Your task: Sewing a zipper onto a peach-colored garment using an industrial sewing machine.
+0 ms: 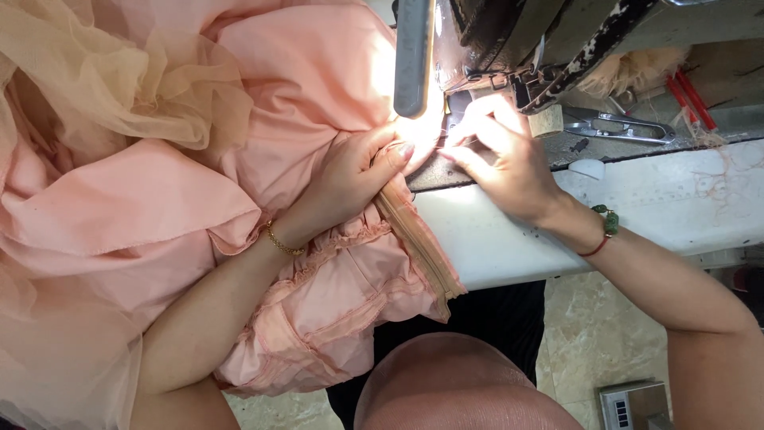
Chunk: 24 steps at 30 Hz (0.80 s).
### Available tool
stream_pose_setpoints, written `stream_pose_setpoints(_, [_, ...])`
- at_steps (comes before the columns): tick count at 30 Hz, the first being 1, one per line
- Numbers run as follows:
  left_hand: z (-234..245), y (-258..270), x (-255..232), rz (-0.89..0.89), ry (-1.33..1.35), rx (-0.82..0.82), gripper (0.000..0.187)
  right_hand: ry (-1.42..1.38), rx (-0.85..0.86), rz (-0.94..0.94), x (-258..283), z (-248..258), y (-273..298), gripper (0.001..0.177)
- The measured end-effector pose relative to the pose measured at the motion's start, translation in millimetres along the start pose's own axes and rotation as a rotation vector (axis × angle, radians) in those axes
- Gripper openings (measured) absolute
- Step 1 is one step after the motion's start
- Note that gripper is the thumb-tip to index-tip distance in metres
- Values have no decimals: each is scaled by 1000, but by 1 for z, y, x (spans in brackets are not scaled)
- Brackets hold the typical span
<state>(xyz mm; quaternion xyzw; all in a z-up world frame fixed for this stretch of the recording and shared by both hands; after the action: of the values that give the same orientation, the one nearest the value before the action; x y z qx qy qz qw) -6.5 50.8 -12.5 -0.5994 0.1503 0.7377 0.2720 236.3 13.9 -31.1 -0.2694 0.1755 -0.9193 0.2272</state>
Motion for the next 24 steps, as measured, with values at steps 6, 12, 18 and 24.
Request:
stream_pose_setpoints(6, [-2, 2, -6, 45, -84, -49, 22, -115, -121, 58, -20, 3, 17, 14])
stream_pose_setpoints(12, [-9, 12, -3, -364, -489, -200, 9, -352, 131, -238, -28, -6, 23, 17])
stream_pose_setpoints(18, [-14, 15, -3, -606, -830, -138, 11, -91, 122, -171, -14, -9, 5, 29])
stream_pose_setpoints(24, [-18, 17, 1, -724, -929, -141, 14, 15, -52, 159, 4, 7, -5, 19])
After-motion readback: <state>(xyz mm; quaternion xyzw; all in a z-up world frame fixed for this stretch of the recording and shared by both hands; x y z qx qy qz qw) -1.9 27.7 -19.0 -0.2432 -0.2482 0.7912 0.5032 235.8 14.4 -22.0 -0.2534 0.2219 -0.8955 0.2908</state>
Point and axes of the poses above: each hand's wrist, its own y-axis away from the middle knuckle, its own z-axis out of the back of the hand, x = y × z, the point moved 1 cm from there along -y, towards the middle knuckle, and after that the axes turned 9 degrees about y, right-handed, at the moved point
